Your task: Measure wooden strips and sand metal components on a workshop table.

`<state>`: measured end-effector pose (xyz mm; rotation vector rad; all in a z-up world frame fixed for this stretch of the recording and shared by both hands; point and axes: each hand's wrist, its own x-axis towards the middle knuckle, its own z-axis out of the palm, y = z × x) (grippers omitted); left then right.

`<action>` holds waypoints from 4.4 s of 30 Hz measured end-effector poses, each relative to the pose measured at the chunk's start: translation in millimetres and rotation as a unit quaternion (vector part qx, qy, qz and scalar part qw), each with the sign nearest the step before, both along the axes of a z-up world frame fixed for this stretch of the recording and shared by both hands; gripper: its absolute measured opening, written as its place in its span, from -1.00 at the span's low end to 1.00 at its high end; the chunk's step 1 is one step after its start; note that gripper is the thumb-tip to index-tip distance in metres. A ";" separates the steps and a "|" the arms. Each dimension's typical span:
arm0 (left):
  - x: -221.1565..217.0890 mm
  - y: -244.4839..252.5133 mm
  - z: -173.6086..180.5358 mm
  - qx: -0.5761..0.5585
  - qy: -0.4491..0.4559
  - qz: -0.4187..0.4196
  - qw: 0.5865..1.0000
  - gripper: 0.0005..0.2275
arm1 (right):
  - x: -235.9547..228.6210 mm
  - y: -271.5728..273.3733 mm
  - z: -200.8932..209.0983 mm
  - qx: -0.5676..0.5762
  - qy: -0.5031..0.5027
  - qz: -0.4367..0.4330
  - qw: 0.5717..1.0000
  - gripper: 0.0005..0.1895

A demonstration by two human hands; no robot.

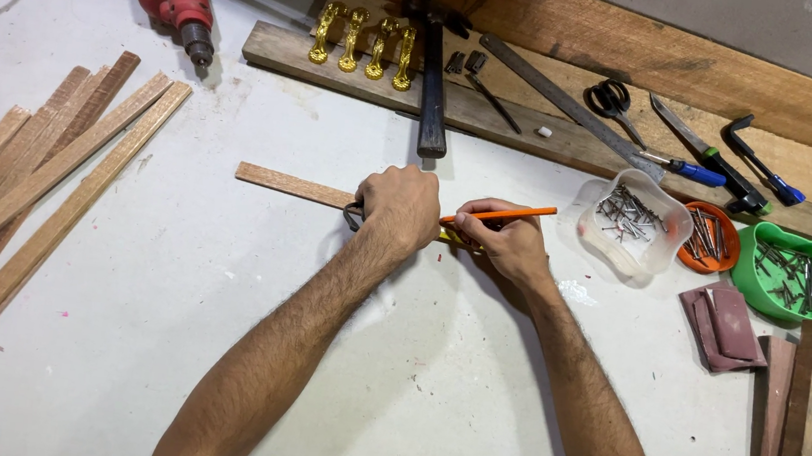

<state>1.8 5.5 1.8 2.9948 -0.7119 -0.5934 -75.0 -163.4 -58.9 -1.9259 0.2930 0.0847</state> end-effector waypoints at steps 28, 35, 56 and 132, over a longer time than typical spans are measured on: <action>2.5 4.5 -13.2 -0.009 -0.008 -0.009 1.000 -0.77 | 11.9 -23.2 -20.2 0.241 -0.122 -0.081 0.959 -0.82; 0.7 21.3 -31.4 -0.110 0.004 0.002 0.994 -0.85 | 10.4 -24.9 -11.4 0.288 -0.129 -0.097 0.944 -0.80; -78.3 3.6 15.5 -0.454 0.045 -0.078 0.886 -0.30 | -110.0 -13.5 60.3 -0.012 -0.134 0.062 0.989 -0.51; 123.3 -218.0 -44.4 -0.215 -0.106 -0.248 0.939 -0.64 | 114.9 -229.8 15.9 -0.530 -0.063 0.074 0.843 -0.61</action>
